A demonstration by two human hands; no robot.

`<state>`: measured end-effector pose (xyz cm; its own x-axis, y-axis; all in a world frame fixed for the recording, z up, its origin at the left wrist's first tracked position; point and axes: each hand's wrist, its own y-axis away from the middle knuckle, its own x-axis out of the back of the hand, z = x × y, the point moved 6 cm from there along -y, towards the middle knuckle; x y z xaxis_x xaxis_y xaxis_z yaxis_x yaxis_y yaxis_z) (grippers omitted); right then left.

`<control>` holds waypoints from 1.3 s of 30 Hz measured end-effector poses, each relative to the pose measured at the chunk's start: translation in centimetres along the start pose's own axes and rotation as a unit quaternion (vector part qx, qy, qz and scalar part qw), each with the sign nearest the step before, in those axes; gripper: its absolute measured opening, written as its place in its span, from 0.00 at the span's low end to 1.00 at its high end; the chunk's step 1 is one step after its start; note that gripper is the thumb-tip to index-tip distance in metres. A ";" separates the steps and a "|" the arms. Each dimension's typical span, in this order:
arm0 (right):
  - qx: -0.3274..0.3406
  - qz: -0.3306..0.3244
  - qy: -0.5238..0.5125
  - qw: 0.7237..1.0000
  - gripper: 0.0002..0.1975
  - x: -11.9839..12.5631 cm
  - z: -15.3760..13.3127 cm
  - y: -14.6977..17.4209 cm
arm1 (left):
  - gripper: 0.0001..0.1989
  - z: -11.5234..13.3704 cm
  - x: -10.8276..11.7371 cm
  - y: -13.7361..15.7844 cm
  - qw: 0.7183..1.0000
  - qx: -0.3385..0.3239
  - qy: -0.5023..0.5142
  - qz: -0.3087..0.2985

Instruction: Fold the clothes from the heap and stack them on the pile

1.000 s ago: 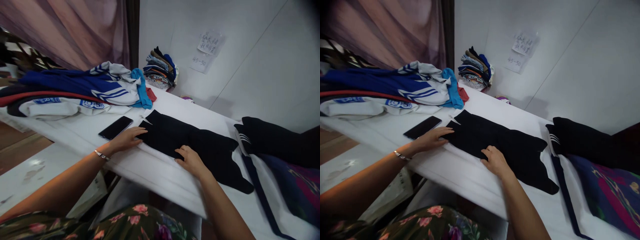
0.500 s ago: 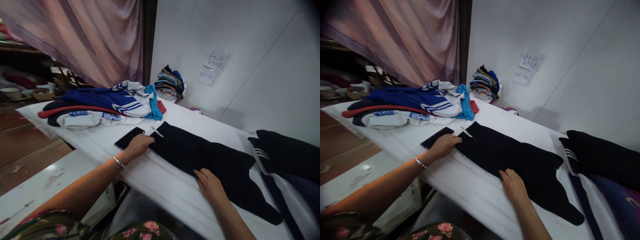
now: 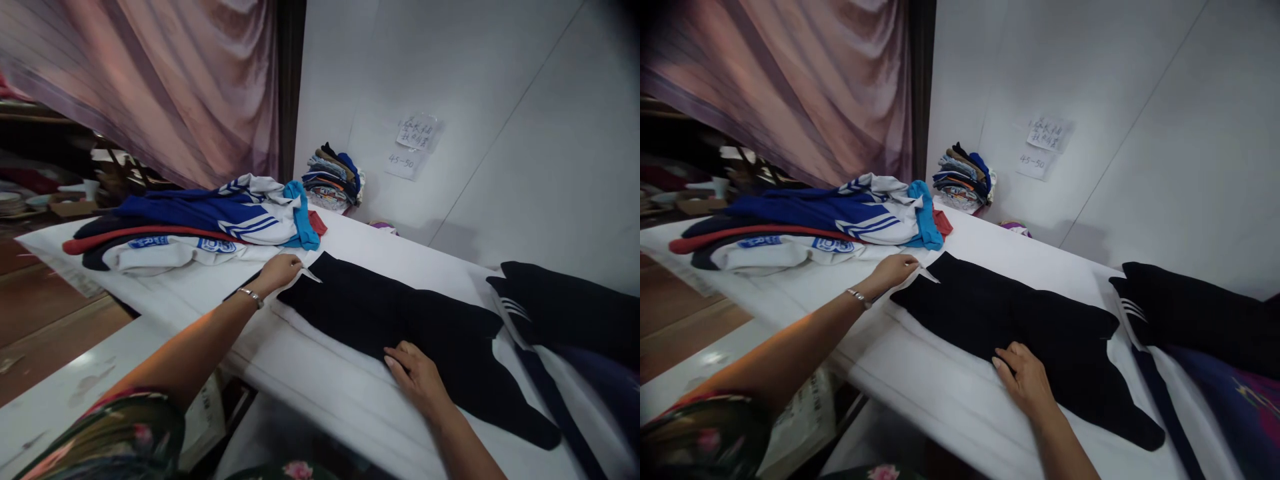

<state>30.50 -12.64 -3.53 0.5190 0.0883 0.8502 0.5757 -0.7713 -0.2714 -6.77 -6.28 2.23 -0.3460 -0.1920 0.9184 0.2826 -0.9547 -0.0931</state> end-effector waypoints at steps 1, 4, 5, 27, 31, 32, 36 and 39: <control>-0.004 0.000 -0.009 1.000 0.19 -0.1 0.2 0.0 | 0.19 0.2 -0.4 -0.9 1.000 0.011 -0.009 0.003; -0.011 0.003 -0.026 1.000 0.19 -0.3 0.4 0.0 | 0.22 0.9 -2.0 -3.0 0.999 0.034 -0.014 -0.004; -0.013 0.005 -0.027 1.000 0.19 -0.3 0.4 0.0 | 0.23 1.1 -2.6 -3.5 0.999 0.040 -0.015 -0.012; -0.030 0.020 -0.048 0.998 0.14 0.3 0.0 -0.3 | 0.16 3.3 -5.2 -6.3 0.998 0.034 -0.029 -0.052; -0.028 0.019 -0.047 0.998 0.13 0.2 0.2 -0.3 | 0.15 1.5 -5.5 -6.3 0.996 0.058 -0.025 -0.063; -0.029 0.020 -0.049 0.998 0.13 0.2 0.3 -0.3 | 0.16 1.2 -5.6 -6.4 0.996 0.061 -0.024 -0.066; -0.040 0.013 -0.056 0.998 0.14 0.0 0.6 -0.5 | 0.25 1.0 -5.4 -7.2 0.996 0.071 -0.025 -0.039; -0.046 0.004 -0.055 0.997 0.14 -0.1 0.7 -0.6 | 0.32 1.4 -5.3 -7.9 0.996 0.081 -0.030 -0.006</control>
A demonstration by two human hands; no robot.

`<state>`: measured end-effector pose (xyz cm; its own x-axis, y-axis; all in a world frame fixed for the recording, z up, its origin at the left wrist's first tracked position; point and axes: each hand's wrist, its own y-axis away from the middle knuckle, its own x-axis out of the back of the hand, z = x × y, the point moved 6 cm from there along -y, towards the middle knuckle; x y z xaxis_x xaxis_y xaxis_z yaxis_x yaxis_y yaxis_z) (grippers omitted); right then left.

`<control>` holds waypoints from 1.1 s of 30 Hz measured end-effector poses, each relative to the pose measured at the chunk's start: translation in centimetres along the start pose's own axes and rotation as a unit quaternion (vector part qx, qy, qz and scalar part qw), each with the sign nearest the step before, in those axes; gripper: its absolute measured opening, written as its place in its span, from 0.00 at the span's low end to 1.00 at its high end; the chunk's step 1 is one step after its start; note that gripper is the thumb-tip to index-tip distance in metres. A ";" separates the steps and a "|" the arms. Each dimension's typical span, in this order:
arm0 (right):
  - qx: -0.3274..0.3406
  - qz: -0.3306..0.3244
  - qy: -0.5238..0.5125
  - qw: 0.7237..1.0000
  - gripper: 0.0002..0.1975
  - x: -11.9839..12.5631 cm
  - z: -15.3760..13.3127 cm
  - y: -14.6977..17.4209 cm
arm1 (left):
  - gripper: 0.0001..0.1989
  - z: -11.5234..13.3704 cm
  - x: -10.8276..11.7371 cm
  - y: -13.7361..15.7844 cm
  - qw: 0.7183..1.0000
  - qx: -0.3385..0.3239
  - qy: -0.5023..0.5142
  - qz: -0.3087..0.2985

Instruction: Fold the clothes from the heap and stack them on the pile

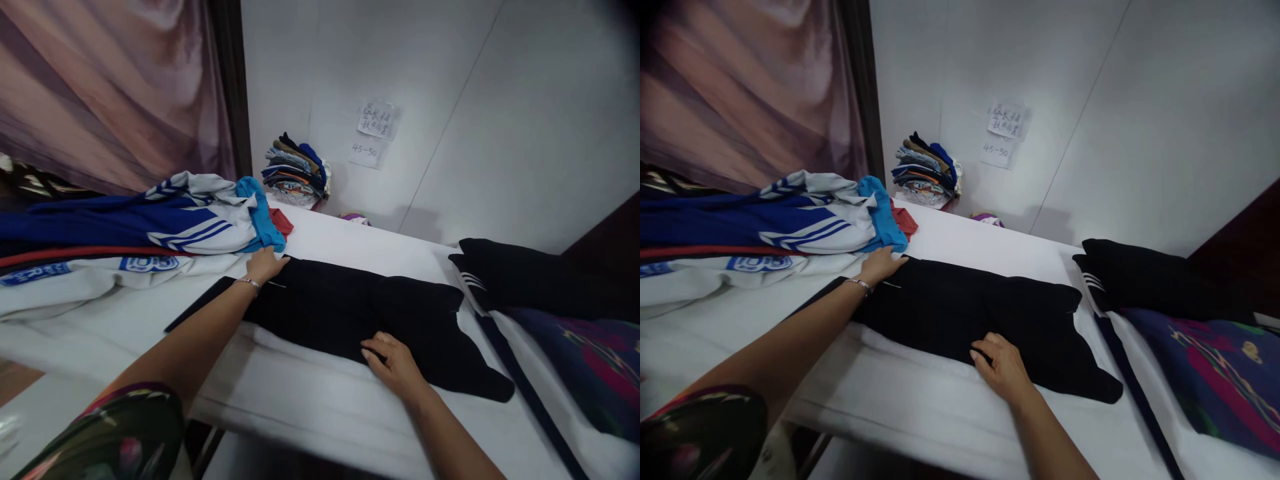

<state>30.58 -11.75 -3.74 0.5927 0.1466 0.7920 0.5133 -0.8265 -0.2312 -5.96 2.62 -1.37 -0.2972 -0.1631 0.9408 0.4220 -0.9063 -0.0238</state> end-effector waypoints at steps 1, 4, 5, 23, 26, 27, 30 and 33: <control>-0.002 -0.001 0.001 1.000 0.14 0.0 0.0 0.0 | 0.35 0.1 -0.2 -0.3 1.000 0.009 -0.001 -0.008; -0.003 -0.002 -0.002 1.000 0.14 0.1 0.0 0.0 | 0.41 0.5 -0.9 -1.3 0.998 0.020 0.002 -0.056; -0.003 -0.002 -0.005 1.000 0.14 0.2 -0.1 0.0 | 0.42 0.7 -1.1 -1.7 0.998 0.013 0.006 -0.067; 0.017 0.005 0.009 1.000 0.14 0.4 -0.2 0.0 | 0.33 1.1 -0.7 -1.9 0.997 -0.017 -0.053 -0.045; 0.021 0.007 0.025 0.999 0.14 0.6 -0.4 -0.1 | 0.30 3.7 0.4 0.1 0.991 -0.086 -0.095 0.036; 0.022 0.006 0.032 0.999 0.14 0.6 -0.5 -0.1 | 0.30 4.9 0.5 1.1 0.984 -0.127 -0.111 0.058; 0.027 0.002 0.058 0.998 0.14 0.8 -0.7 -0.2 | 0.31 7.7 -0.9 3.8 0.958 -0.237 -0.148 0.068; 0.046 0.009 0.066 0.997 0.14 0.9 -1.0 -0.1 | 0.31 7.9 -3.3 4.7 0.955 -0.252 -0.156 -0.003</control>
<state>30.44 -12.11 -2.49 0.5190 0.0544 0.8530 0.5609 -0.7747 -0.2919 3.77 1.98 -1.95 0.0048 -0.1044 0.9945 -0.0691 -0.9922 -0.1038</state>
